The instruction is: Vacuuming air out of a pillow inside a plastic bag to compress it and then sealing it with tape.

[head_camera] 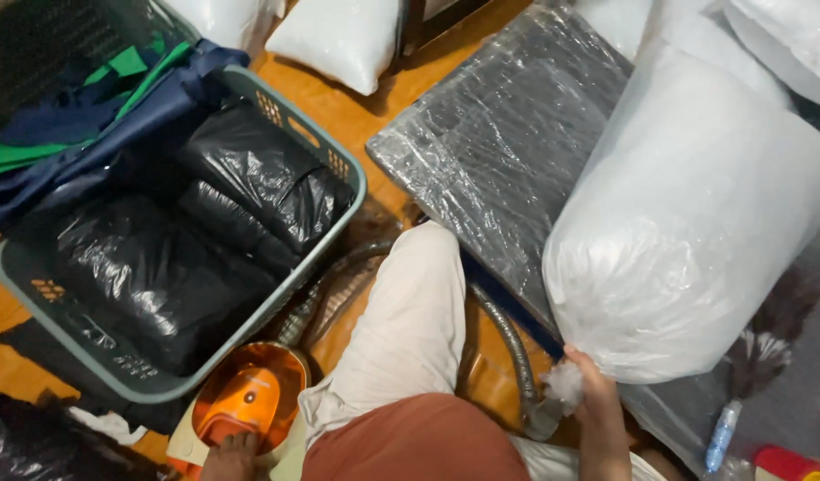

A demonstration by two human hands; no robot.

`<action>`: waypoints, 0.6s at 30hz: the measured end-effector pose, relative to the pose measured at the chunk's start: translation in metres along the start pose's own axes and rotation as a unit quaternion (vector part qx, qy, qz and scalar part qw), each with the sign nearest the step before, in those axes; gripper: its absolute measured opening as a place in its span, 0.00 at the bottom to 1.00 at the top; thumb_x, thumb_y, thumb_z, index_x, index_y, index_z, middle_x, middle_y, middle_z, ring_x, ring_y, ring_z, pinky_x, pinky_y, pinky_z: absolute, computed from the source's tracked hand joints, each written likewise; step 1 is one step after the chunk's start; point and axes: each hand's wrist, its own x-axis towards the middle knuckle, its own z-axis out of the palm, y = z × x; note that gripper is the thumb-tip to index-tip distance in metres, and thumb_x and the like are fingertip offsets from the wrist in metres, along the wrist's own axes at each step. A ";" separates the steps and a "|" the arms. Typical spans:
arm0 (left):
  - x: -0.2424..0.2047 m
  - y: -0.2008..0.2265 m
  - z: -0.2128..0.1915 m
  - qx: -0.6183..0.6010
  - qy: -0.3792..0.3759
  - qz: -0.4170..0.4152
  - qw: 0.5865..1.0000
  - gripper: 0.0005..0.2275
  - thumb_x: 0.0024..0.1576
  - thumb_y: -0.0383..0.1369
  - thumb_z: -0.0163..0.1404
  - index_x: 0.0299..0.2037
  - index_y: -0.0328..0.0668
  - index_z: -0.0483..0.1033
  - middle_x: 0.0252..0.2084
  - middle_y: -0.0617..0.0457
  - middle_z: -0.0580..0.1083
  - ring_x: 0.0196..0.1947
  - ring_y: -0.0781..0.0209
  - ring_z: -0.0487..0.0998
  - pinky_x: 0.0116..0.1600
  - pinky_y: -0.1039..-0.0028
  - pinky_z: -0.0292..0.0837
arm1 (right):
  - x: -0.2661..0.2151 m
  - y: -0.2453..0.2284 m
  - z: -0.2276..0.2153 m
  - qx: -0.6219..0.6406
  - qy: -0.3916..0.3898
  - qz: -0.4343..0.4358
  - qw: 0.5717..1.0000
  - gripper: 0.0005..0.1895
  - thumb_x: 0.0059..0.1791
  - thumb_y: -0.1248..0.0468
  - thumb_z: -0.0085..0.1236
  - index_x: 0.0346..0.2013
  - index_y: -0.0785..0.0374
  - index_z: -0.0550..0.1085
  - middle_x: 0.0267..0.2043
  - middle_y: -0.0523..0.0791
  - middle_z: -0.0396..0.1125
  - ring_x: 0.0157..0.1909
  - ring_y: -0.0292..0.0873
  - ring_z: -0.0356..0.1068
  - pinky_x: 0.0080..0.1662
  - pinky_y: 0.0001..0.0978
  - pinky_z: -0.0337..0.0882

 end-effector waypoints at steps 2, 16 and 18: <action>0.003 -0.005 0.002 0.006 -0.159 0.033 0.987 0.31 0.51 0.56 0.51 0.63 0.56 0.59 0.63 0.57 0.65 0.57 0.51 0.71 0.56 0.58 0.71 | 0.002 0.005 -0.003 0.014 -0.011 -0.019 1.000 0.10 0.53 0.64 0.55 0.38 0.71 0.75 0.30 0.49 0.68 0.30 0.43 0.67 0.33 0.33 0.69; -0.005 -0.020 -0.064 -0.086 -0.199 0.068 0.974 0.26 0.54 0.46 0.52 0.61 0.52 0.63 0.58 0.51 0.70 0.55 0.51 0.72 0.58 0.63 0.68 | 0.005 0.004 -0.006 -0.039 0.033 -0.008 0.999 0.10 0.54 0.64 0.55 0.44 0.70 0.76 0.34 0.47 0.69 0.35 0.42 0.70 0.38 0.31 0.68; -0.004 -0.021 -0.064 -0.070 -0.227 0.078 0.968 0.26 0.55 0.46 0.52 0.63 0.53 0.61 0.58 0.52 0.69 0.55 0.51 0.71 0.58 0.62 0.67 | 0.019 0.015 -0.016 -0.002 0.025 -0.025 0.999 0.10 0.54 0.66 0.56 0.46 0.71 0.76 0.35 0.46 0.70 0.34 0.42 0.71 0.37 0.31 0.70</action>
